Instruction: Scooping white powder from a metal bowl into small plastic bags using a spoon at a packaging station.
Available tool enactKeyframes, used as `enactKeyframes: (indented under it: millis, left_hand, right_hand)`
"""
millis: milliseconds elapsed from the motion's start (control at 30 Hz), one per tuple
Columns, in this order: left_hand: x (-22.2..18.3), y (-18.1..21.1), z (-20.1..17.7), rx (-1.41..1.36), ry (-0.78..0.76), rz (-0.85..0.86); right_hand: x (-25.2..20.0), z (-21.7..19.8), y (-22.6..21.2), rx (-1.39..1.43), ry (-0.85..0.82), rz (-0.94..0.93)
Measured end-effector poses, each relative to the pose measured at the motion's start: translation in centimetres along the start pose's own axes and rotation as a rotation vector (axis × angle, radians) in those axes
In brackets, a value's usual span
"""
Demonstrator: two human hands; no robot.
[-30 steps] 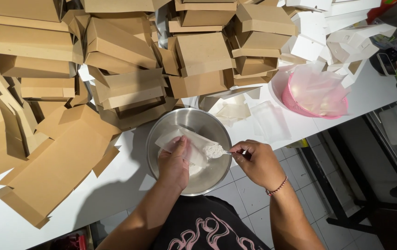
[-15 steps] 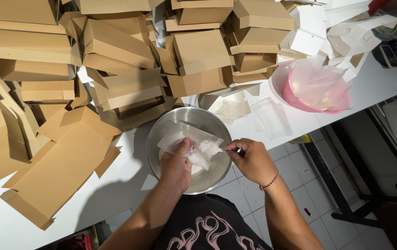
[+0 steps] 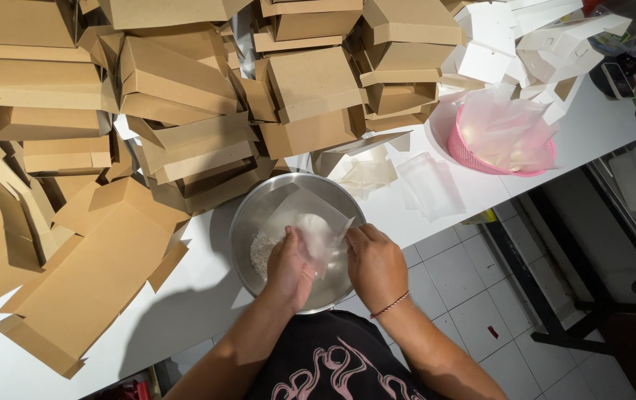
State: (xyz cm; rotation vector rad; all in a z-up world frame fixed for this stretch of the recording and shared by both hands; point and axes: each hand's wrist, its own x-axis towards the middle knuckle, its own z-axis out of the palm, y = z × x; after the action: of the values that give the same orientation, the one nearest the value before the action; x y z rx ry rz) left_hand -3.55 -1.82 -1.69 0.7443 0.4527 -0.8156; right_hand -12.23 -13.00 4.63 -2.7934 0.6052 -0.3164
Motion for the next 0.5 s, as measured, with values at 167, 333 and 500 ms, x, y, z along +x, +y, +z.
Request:
enactKeyframes:
  millis: [167, 333, 500]
  left_hand:
    - [0.2, 0.5, 0.3, -0.094, -0.064, -0.113]
    - [-1.2, 1.3, 1.4, -0.172, -0.02, -0.174]
    - [-1.8, 2.8, 1.6, -0.29, 0.015, -0.235]
  right_hand:
    - [0.1, 0.7, -0.2, -0.176, 0.217, -0.208]
    - [-0.3, -0.5, -0.2, -0.233, 0.369, -0.348]
    - [-1.6, -5.7, 1.1, -0.32, 0.11, -0.158]
